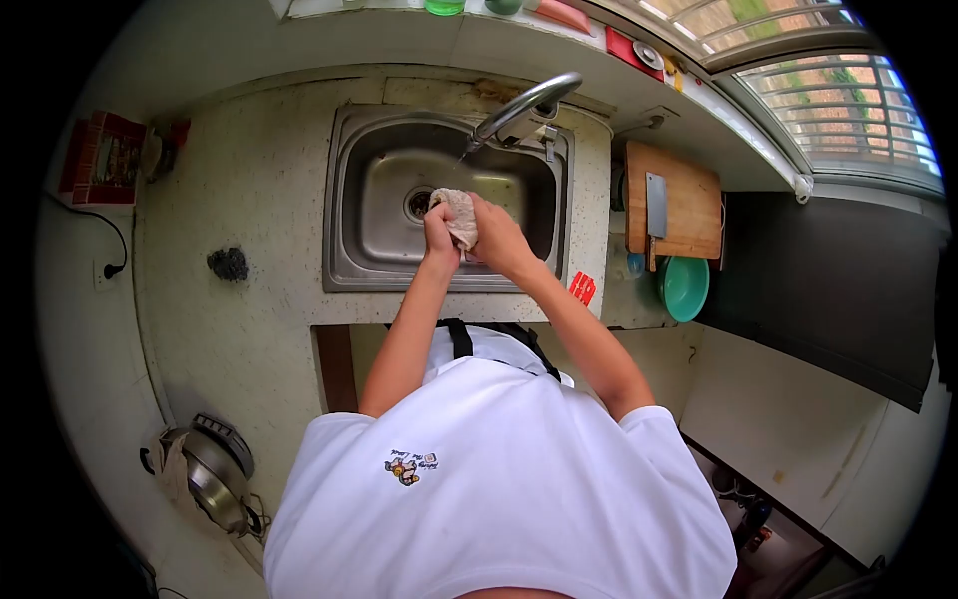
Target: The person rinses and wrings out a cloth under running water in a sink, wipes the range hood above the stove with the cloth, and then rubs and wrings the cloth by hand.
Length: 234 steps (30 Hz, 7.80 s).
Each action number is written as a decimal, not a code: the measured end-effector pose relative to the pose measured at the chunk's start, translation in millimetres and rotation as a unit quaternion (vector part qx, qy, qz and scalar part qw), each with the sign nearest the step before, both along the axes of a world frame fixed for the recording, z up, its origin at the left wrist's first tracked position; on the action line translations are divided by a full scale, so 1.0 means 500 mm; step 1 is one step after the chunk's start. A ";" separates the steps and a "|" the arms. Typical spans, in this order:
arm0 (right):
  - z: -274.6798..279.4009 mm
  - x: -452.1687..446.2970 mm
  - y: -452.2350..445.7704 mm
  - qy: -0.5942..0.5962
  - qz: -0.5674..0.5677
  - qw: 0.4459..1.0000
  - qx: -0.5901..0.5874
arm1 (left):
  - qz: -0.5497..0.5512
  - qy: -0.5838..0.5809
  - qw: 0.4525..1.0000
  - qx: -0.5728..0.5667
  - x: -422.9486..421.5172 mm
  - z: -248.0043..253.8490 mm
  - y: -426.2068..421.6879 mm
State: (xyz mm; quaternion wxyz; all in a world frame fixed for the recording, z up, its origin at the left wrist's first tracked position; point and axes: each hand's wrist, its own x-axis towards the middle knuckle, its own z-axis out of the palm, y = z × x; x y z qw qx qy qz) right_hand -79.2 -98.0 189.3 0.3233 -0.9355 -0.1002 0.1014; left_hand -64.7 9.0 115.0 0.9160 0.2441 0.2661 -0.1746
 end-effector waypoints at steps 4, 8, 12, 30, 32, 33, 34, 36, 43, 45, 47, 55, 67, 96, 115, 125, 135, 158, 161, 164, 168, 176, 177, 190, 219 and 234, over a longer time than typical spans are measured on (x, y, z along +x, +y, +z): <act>0.027 0.026 -0.031 0.064 -0.025 0.995 -0.075 | -0.071 -0.078 0.992 -0.073 -0.010 0.035 0.049; 0.074 0.028 -0.062 -0.094 0.076 0.990 -0.077 | -0.126 -0.016 0.949 -0.290 -0.011 0.056 0.063; 0.071 0.046 -0.073 -0.234 0.168 0.956 -0.059 | -0.302 -0.097 0.879 -0.355 -0.036 0.058 0.034; 0.023 -0.008 -0.037 0.124 -0.035 0.920 0.369 | 0.209 0.072 0.963 0.153 0.035 0.043 -0.056; 0.001 -0.003 -0.006 -0.002 -0.173 0.934 0.313 | 0.209 -0.021 0.960 0.183 0.018 0.049 -0.070; 0.001 0.017 -0.009 -0.002 -0.173 0.934 0.312 | 0.206 -0.114 0.948 0.213 0.008 0.050 -0.072; 0.002 0.043 -0.015 0.004 -0.229 0.943 0.241 | 0.160 -0.189 0.928 0.277 -0.003 0.063 -0.067; 0.014 0.078 -0.020 -0.028 -0.268 0.950 0.154 | 0.122 -0.179 0.928 0.304 -0.007 0.100 -0.064; 0.108 -0.011 0.054 -0.097 -0.098 0.990 -0.007 | 0.002 0.015 0.992 0.125 0.037 0.047 -0.036; 0.078 0.028 0.036 -0.087 -0.141 0.986 -0.002 | 0.010 -0.021 0.992 0.121 0.002 0.048 -0.054; 0.049 0.073 0.014 -0.053 -0.204 0.977 0.036 | 0.024 -0.011 0.988 0.154 0.002 0.073 -0.065; 0.074 0.024 0.059 -0.071 -0.150 0.982 0.090 | -0.082 -0.203 0.961 -0.166 0.067 -0.059 -0.030; 0.022 0.021 0.041 -0.029 -0.253 0.954 0.159 | 0.007 -0.072 0.973 0.222 0.023 0.081 -0.009; 0.026 -0.048 0.022 0.160 -0.250 0.862 0.411 | -0.065 -0.014 0.980 -0.185 -0.012 0.033 0.079; 0.226 -0.033 -0.028 0.142 -0.315 0.683 0.643 | -0.273 -0.086 0.958 -0.010 -0.091 -0.033 0.007; 0.152 -0.039 -0.060 0.016 -0.284 0.897 0.339 | -0.066 -0.156 0.964 -0.203 -0.049 0.108 -0.043; 0.138 -0.043 -0.019 -0.084 -0.209 0.972 0.072 | 0.030 0.047 0.997 -0.044 -0.055 0.194 -0.108; 0.186 -0.312 -0.222 -0.151 -0.171 0.943 0.243 | -0.138 -0.212 0.967 -0.016 -0.227 0.192 -0.260; 0.217 -0.281 -0.251 -0.169 -0.176 0.936 0.251 | -0.284 -0.243 0.927 -0.021 -0.160 0.225 -0.255; 0.229 -0.237 -0.283 -0.066 -0.285 0.881 0.372 | -0.149 -0.192 0.960 0.138 -0.200 0.320 -0.304; 0.200 -0.219 -0.316 -0.115 -0.366 0.853 0.355 | -0.125 -0.201 0.955 0.178 -0.230 0.310 -0.337; 0.204 -0.259 -0.319 -0.106 -0.325 0.875 0.344 | -0.203 -0.270 0.932 0.131 -0.175 0.250 -0.326; 0.184 -0.246 -0.325 -0.105 -0.325 0.877 0.338 | -0.192 -0.289 0.921 0.177 -0.159 0.235 -0.308; 0.103 -0.115 -0.206 -0.033 -0.370 0.853 0.368 | -0.217 -0.276 0.909 0.224 -0.186 0.190 -0.187; 0.061 0.033 0.021 -0.100 -0.399 0.856 0.314 | -0.068 -0.141 0.975 0.156 0.014 0.161 -0.020; 0.079 -0.018 -0.039 -0.089 -0.374 0.839 0.384 | -0.191 -0.219 0.930 0.225 -0.064 0.186 -0.048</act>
